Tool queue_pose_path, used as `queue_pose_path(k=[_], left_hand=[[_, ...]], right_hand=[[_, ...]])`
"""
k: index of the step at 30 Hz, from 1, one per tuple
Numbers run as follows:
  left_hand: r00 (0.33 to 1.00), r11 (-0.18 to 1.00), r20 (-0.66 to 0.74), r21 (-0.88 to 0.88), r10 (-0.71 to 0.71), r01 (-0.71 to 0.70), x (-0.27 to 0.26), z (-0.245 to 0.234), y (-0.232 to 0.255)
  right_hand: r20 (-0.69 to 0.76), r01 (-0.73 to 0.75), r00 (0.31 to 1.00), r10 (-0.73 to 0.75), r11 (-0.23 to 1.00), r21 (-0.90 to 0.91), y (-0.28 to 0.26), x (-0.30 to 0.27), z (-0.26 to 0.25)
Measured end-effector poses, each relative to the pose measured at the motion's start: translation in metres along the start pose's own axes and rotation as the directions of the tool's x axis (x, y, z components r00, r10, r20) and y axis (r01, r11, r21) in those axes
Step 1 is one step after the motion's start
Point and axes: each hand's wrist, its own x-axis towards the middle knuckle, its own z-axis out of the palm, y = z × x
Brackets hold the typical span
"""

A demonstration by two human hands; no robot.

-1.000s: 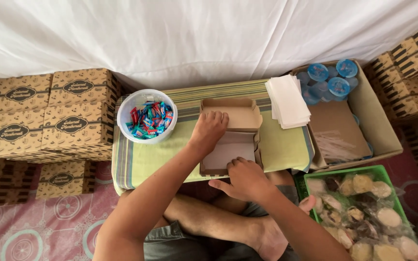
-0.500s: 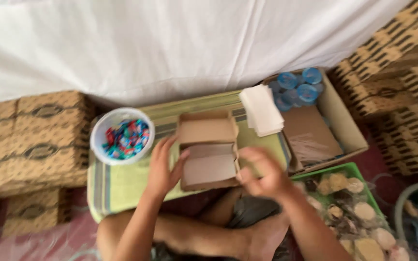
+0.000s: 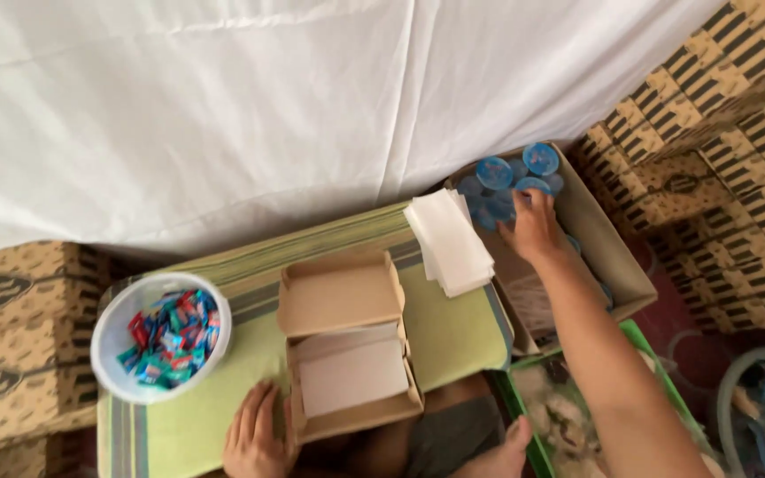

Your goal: Assembling a snack box by placing a napkin and various packaged food items inside a cardboard box.

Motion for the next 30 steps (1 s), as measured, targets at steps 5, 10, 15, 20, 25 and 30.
queue_pose_path(k=[5, 10, 15, 20, 25, 30], left_hand=[[0.996, 0.997, 0.039, 0.004, -0.076, 0.075, -0.022, 0.024, -0.020], [0.993, 0.995, 0.063, -0.013, -0.103, 0.104, -0.032, 0.034, -0.029], [0.995, 0.995, 0.034, -0.018, -0.096, 0.096, -0.022, 0.028, -0.019], [0.996, 0.997, 0.039, 0.000, -0.081, 0.081, -0.004, 0.006, 0.002], [0.999, 0.999, -0.044, 0.032, 0.026, -0.025, 0.004, -0.009, 0.010], [0.994, 0.997, -0.083, 0.018, 0.072, -0.071, 0.003, -0.013, 0.006]], right_hand=[[0.039, 0.002, 0.999, 0.004, 0.990, -0.143, -0.005, 0.001, 0.017], [0.044, 0.075, 0.997, -0.071, 0.993, -0.092, 0.001, -0.002, 0.019], [0.218, 0.027, 0.976, -0.016, 0.999, -0.047, -0.012, -0.019, 0.009], [0.428, -0.051, 0.898, 0.104, 0.990, -0.133, -0.024, -0.039, -0.014], [0.373, -0.318, 0.882, 0.289, 0.948, 0.017, -0.025, -0.044, -0.070], [0.050, -0.470, 0.817, 0.575, 0.612, 0.636, -0.061, -0.091, -0.148]])
